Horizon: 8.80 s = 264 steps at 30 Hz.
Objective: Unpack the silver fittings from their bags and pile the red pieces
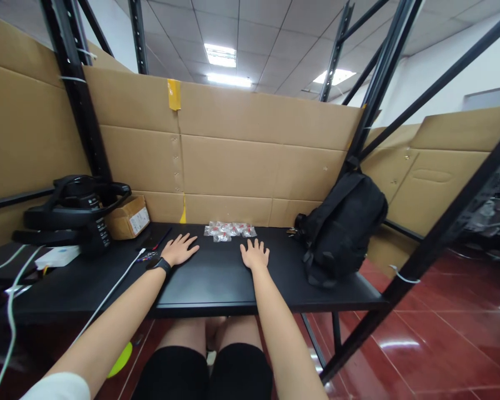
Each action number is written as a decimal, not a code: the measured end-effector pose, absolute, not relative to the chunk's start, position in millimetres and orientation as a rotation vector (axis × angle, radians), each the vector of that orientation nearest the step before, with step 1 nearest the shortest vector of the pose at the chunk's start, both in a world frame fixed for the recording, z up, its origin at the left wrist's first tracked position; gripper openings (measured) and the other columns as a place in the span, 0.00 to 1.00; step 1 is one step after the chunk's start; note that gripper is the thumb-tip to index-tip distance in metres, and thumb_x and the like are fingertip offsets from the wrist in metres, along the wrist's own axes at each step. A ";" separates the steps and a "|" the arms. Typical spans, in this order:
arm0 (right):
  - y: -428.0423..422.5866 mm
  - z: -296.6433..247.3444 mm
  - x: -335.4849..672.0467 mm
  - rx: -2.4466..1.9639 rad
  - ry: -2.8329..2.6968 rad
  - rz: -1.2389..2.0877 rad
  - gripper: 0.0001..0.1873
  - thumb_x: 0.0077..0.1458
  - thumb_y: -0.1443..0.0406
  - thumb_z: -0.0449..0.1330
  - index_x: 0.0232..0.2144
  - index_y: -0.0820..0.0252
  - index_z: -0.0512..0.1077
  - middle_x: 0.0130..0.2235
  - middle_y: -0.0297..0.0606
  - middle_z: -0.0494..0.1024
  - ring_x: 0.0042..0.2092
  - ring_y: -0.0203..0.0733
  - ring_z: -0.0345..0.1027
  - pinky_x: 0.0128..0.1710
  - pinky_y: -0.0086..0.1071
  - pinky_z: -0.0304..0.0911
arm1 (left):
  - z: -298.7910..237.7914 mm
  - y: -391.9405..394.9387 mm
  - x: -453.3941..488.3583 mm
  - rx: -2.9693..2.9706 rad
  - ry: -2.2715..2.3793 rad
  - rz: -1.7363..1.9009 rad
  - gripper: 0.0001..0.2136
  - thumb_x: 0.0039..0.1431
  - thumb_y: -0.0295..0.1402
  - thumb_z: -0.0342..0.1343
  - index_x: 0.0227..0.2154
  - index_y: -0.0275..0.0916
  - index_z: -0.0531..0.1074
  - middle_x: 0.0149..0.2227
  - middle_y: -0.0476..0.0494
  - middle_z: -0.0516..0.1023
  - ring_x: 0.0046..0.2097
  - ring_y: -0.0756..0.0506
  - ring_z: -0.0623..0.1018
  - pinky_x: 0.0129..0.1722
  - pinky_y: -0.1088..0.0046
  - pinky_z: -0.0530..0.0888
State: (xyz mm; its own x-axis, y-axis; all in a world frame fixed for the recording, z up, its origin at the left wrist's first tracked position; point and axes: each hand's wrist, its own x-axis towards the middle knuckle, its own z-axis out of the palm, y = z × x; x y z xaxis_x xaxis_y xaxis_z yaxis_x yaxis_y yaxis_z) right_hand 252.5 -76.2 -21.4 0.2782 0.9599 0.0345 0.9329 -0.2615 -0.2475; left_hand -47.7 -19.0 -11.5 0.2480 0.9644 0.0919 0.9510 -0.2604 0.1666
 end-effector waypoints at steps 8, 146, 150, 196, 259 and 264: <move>-76.1 -22.5 263.0 -2.298 -1.790 0.186 0.37 0.65 0.45 0.36 0.70 0.50 0.49 0.72 0.45 0.44 0.72 0.60 0.34 0.64 0.61 0.37 | -19.3 -8.4 -50.6 2.431 1.836 0.280 0.33 0.62 0.59 0.37 0.67 0.54 0.55 0.72 0.47 0.50 0.71 0.34 0.51 0.65 0.45 0.51; -7.1 18.3 228.3 -0.920 -1.572 0.942 0.12 0.45 0.59 0.69 0.31 0.61 0.80 0.41 0.43 0.81 0.41 0.46 0.76 0.44 0.38 0.70 | 8.3 29.7 20.3 1.962 0.799 1.288 0.09 0.58 0.33 0.55 0.36 0.38 0.79 0.44 0.40 0.81 0.45 0.43 0.80 0.45 0.69 0.74; -5.4 17.3 233.4 -0.945 -1.563 1.012 0.28 0.46 0.63 0.68 0.52 0.56 0.75 0.49 0.43 0.79 0.33 0.39 0.76 0.39 0.36 0.71 | 12.9 27.6 19.5 1.866 0.709 1.160 0.17 0.56 0.31 0.56 0.48 0.37 0.78 0.47 0.38 0.81 0.43 0.43 0.80 0.44 0.67 0.76; -14.0 23.5 238.8 -0.960 -2.305 0.634 0.12 0.50 0.63 0.68 0.39 0.57 0.78 0.38 0.34 0.80 0.38 0.40 0.70 0.40 0.31 0.63 | 17.3 20.4 -2.9 2.342 0.673 0.499 0.28 0.45 0.37 0.69 0.51 0.42 0.69 0.34 0.49 0.80 0.36 0.46 0.79 0.37 0.72 0.72; -27.2 35.9 254.0 -1.761 -2.351 0.336 0.21 0.36 0.63 0.73 0.37 0.53 0.79 0.38 0.36 0.82 0.38 0.45 0.74 0.32 0.30 0.62 | 24.7 -0.7 19.5 2.557 0.537 0.538 0.11 0.48 0.22 0.58 0.31 0.44 0.81 0.30 0.49 0.82 0.32 0.47 0.78 0.37 0.74 0.71; -25.8 33.8 254.5 -1.668 -2.364 0.327 0.22 0.40 0.62 0.72 0.42 0.54 0.79 0.42 0.39 0.81 0.42 0.48 0.75 0.36 0.32 0.64 | 25.8 -9.8 26.0 2.572 0.476 0.444 0.16 0.49 0.18 0.55 0.32 0.44 0.81 0.30 0.50 0.83 0.32 0.48 0.80 0.37 0.75 0.71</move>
State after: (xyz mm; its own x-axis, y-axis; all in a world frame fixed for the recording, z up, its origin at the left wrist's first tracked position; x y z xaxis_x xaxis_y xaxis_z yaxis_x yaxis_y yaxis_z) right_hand 254.5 -25.8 33.8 -0.3256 0.9437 0.0580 0.8924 0.3270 -0.3108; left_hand 26.0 -9.8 25.8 0.8866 0.4062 0.2212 0.2489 -0.8222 0.5119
